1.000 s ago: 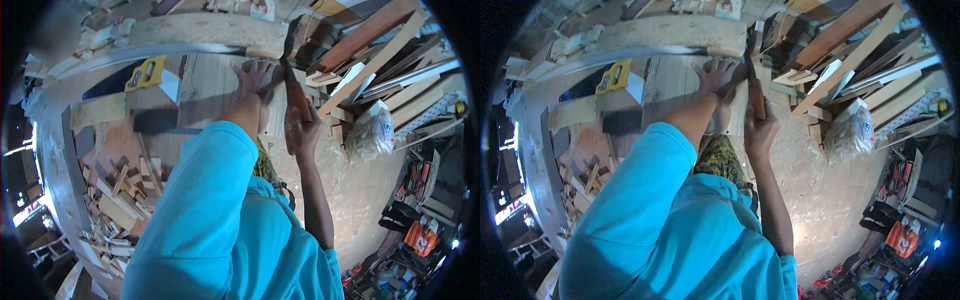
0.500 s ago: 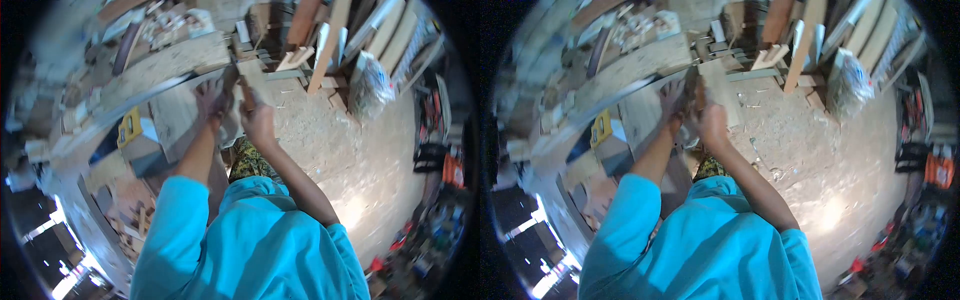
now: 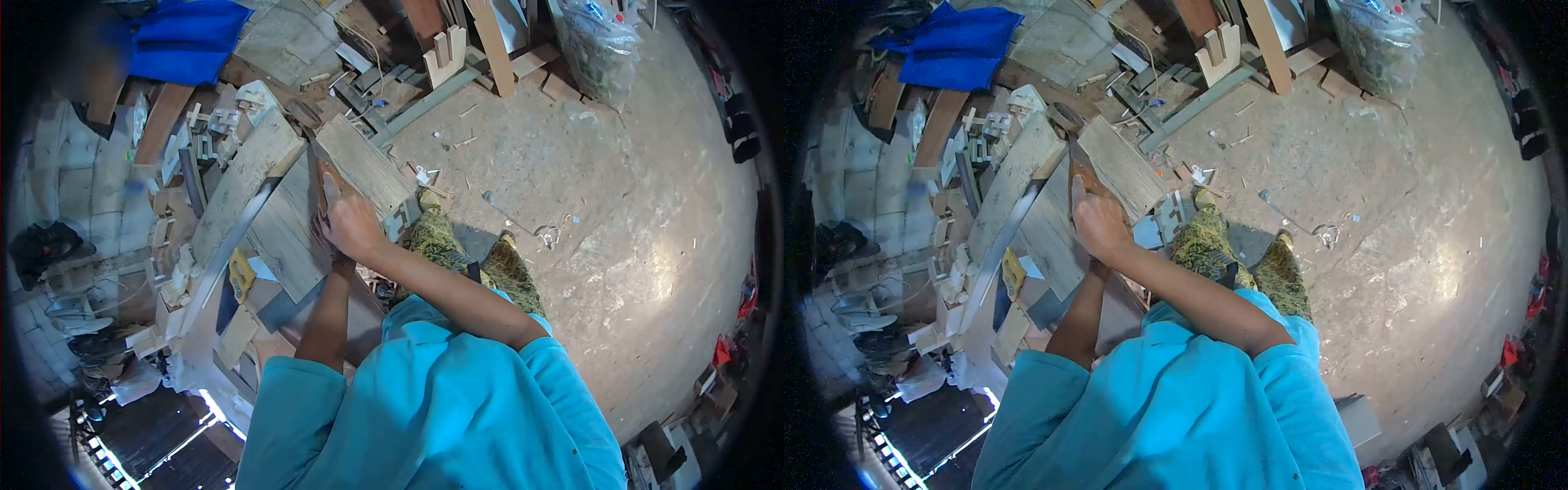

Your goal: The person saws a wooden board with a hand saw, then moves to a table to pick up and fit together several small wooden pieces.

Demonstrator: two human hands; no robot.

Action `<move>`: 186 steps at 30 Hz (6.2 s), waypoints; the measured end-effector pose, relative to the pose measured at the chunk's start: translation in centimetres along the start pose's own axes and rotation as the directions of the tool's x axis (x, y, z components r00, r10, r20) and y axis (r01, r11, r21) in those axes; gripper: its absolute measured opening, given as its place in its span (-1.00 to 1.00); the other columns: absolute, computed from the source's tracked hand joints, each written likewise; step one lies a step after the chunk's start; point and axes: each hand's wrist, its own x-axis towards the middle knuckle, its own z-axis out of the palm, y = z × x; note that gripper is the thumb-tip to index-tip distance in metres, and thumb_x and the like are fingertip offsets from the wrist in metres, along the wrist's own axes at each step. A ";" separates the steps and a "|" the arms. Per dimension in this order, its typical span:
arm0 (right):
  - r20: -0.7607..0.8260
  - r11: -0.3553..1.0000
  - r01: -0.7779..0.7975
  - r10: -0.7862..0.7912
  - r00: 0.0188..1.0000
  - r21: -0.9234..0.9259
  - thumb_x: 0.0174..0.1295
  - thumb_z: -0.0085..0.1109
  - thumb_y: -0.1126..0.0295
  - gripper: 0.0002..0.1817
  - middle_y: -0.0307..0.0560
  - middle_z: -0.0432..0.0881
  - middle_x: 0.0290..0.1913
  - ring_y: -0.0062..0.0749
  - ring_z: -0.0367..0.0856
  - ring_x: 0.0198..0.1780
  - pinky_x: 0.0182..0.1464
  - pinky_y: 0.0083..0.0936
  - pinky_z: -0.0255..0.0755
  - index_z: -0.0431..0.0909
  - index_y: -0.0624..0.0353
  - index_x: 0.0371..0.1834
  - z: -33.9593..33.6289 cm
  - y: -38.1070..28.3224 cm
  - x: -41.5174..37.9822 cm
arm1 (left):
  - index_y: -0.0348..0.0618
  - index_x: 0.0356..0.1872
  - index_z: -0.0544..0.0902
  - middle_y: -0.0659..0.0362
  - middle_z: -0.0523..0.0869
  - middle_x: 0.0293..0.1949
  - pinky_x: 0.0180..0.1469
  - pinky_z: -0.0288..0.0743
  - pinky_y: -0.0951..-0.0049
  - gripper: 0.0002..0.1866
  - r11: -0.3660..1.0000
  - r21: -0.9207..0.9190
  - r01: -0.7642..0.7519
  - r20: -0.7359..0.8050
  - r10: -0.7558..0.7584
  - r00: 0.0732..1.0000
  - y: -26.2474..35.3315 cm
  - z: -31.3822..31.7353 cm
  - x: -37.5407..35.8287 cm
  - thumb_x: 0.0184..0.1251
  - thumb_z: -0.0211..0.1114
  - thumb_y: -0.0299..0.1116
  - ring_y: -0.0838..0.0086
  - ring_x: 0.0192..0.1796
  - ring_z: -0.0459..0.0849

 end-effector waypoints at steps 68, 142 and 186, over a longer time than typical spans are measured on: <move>-0.190 0.999 0.021 -0.011 0.982 0.049 0.08 0.12 0.49 -0.68 0.30 0.56 -0.47 -0.03 0.63 -0.43 -0.38 -0.39 0.46 0.49 0.39 -0.09 -3.5 -2.7 1.3 | 0.20 0.18 0.34 0.21 0.35 0.16 0.25 0.00 -0.03 -0.55 0.930 -0.176 0.324 -0.100 -0.344 0.934 -3.9 -0.9 9.3 0.20 0.00 -0.22 0.25 0.26 0.22; -0.043 0.993 -0.042 0.047 0.998 0.106 0.02 0.14 0.47 -0.54 0.40 0.52 -0.34 0.16 0.56 -0.26 -0.28 -0.29 0.44 0.39 0.35 0.05 -0.8 -0.9 2.0 | 0.20 0.23 0.28 0.27 0.25 0.21 0.27 -0.08 0.04 -0.49 0.947 -0.144 0.286 0.000 -0.289 0.957 -4.3 -3.1 8.5 0.19 0.00 -0.26 0.29 0.30 0.12; -0.151 0.994 -0.064 0.077 0.986 0.093 0.07 0.17 0.45 -0.62 0.32 0.57 -0.47 -0.04 0.65 -0.42 -0.41 -0.40 0.48 0.45 0.45 -0.06 -7.7 -4.8 -5.9 | 0.34 0.10 0.43 0.35 0.36 0.15 0.25 -0.05 0.03 -0.63 0.925 -0.207 0.317 -0.146 -0.350 0.925 -4.2 -1.4 9.1 0.24 0.01 -0.11 0.38 0.26 0.20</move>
